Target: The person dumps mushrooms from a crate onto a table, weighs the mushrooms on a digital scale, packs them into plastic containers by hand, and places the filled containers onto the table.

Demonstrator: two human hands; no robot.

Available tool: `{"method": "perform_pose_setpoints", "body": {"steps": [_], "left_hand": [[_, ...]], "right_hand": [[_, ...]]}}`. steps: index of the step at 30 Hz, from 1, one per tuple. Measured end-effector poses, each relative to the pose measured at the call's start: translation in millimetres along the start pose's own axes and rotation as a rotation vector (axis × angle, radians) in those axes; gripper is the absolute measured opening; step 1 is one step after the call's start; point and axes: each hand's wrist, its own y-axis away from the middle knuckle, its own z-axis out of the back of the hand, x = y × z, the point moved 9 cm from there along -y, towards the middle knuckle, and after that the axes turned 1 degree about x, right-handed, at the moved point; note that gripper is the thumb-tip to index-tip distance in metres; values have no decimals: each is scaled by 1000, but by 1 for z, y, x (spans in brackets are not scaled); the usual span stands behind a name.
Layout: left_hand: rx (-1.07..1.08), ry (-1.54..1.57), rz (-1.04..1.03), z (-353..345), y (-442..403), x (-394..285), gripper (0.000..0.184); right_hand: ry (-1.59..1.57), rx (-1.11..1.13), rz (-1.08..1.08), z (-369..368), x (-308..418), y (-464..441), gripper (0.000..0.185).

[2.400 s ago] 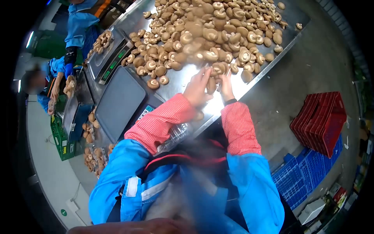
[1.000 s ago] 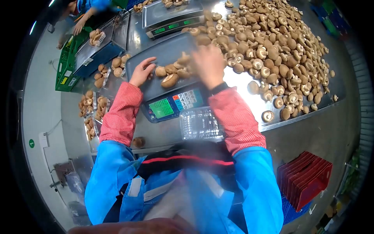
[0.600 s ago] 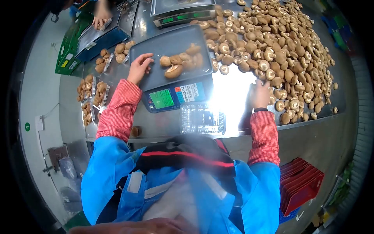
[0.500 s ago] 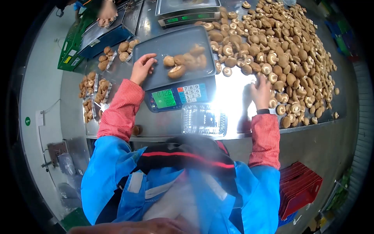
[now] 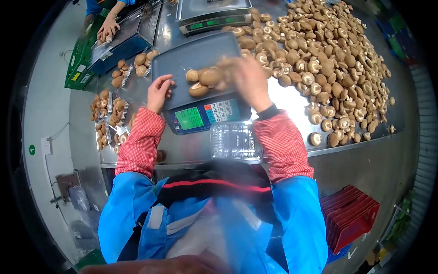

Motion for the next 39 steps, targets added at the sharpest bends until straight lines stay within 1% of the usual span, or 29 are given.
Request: {"method": "perform_pose_setpoints", "body": {"steps": [2,4,6,7,8,10,11,12,14,16,17,18,19,20,22,23,24,25,26,28,30,32,33,35,36,37,38,39], "left_hand": [[-44,-3,-20,9,4,-2,22],[-86,11,-41,16,6,-4,21],[-94,10,-48,14,8,-8,21],[-92,13,-46,12,9,-9,21],[-88,15,-42,10,10,-9,20],[-83,27,-34,6,12,-13,20],[-83,30,-27,4,14,-15,20],[-81,33,-24,4,15,-16,21],[-83,24,-30,6,17,-14,20],[-82,9,-7,6,20,-10,20],[-80,11,0,4,21,-8,20],[-77,12,6,3,22,-5,20],[-73,15,11,0,21,-2,20],[-63,-27,-35,-3,20,-1,20],[-45,-114,-128,-12,18,-4,22],[-52,-159,-109,-16,20,-5,24],[-21,-215,-114,-20,18,1,28],[-14,-342,-129,-25,21,-6,28],[-7,-470,-141,-30,25,-13,27],[41,-504,-90,-40,27,-12,28],[66,-484,-59,-48,27,-6,27],[63,-411,-57,-52,21,2,25],[130,-328,58,-57,22,5,20],[159,9,186,-65,29,7,17],[172,178,244,-69,31,7,16],[146,210,265,-68,31,4,14],[121,241,287,-67,32,2,13],[96,271,306,-65,30,1,12]], "right_hand": [[278,-10,-371,-5,-93,36,21],[370,85,-408,-26,-142,74,28],[358,232,-479,-53,-163,102,39],[293,270,-518,-55,-159,107,49],[311,188,-457,-59,-166,110,45],[222,4,-536,-52,-173,111,36],[179,63,-603,-54,-189,111,36],[-4,105,-688,-55,-207,112,40],[-208,45,-764,-39,-205,107,37],[-407,-61,-746,-7,-158,86,33],[-407,-85,-706,5,-139,75,38],[-430,-51,-686,14,-117,63,39],[-427,-11,-612,19,-93,48,37],[-422,27,-537,19,-71,35,35],[-421,78,-302,7,-31,12,32],[-496,31,-243,-2,-11,3,27],[-347,70,-141,-5,17,-10,25],[-243,69,-28,-14,36,-19,25],[-173,71,55,-25,52,-26,19],[55,135,191,-55,77,-36,14],[401,259,188,-85,75,-34,17],[375,141,176,-77,75,-39,20],[352,66,181,-65,75,-38,21],[241,-101,200,-33,75,-20,24],[184,-95,189,-17,73,-8,22],[158,-72,144,-9,65,11,17],[79,71,20,-13,50,41,13],[50,195,-7,-18,41,77,11]]}}
